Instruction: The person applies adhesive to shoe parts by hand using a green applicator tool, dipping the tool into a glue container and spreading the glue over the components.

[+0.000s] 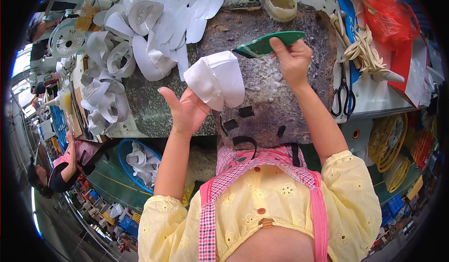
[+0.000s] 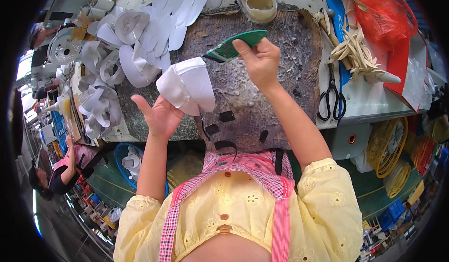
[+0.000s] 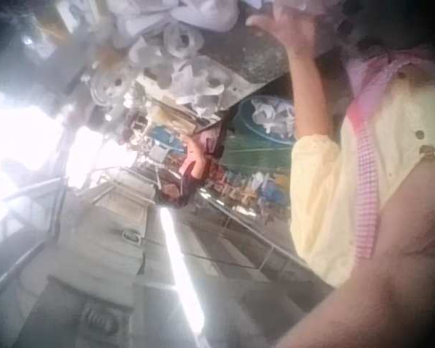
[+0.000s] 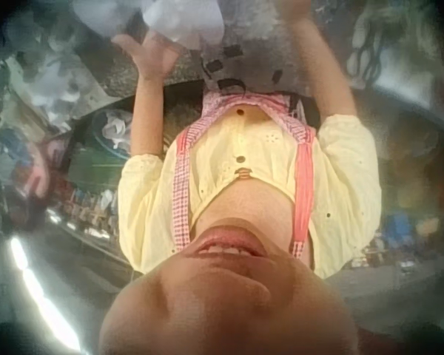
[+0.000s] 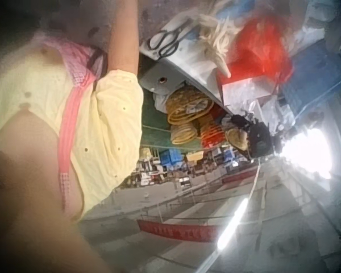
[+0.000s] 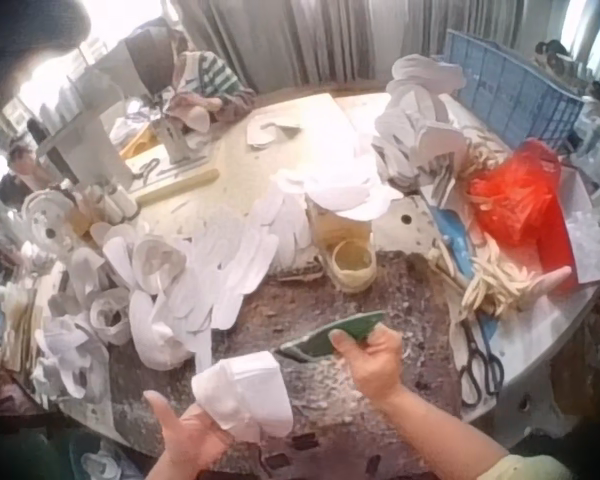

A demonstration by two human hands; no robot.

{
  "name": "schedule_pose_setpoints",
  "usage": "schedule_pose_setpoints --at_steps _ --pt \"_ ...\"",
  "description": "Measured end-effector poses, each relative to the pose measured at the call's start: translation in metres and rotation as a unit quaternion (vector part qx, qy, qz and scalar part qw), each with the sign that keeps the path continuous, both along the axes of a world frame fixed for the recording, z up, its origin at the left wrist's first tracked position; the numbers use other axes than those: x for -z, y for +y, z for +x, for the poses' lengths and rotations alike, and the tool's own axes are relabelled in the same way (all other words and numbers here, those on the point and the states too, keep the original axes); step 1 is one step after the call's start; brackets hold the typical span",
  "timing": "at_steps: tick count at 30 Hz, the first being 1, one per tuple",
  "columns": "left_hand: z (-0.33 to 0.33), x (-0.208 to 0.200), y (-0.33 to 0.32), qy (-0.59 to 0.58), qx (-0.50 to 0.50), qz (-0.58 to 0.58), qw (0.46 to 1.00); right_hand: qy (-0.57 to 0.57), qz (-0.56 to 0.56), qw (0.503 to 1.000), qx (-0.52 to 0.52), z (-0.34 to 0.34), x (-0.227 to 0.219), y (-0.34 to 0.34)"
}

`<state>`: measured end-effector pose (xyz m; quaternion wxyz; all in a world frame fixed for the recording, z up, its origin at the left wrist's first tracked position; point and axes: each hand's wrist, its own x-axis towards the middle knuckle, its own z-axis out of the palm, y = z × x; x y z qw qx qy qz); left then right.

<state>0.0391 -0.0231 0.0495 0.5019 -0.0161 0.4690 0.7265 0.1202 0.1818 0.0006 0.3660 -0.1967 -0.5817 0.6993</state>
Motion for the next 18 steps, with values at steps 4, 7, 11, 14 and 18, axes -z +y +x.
schedule_pose_setpoints --at_steps 4,7,11,14,18 --pt "0.002 0.005 -0.006 0.065 0.048 -0.027 0.996 0.021 -0.004 1.000 -0.002 0.003 -0.027 -0.011" --pt "0.004 0.006 -0.003 0.156 0.048 -0.041 0.986 0.031 -0.050 0.998 -0.037 -0.001 -0.024 -0.017" --pt "0.002 0.007 -0.013 0.201 0.041 -0.019 0.979 -0.015 -0.002 1.000 -0.016 -0.001 -0.022 0.008" --pt "0.004 0.012 -0.013 0.225 0.073 -0.041 0.971 0.107 -0.073 0.992 -0.013 -0.006 -0.046 -0.003" --pt "0.009 0.010 -0.013 0.235 0.054 -0.020 0.970 0.034 -0.070 0.996 -0.047 -0.014 -0.031 -0.008"
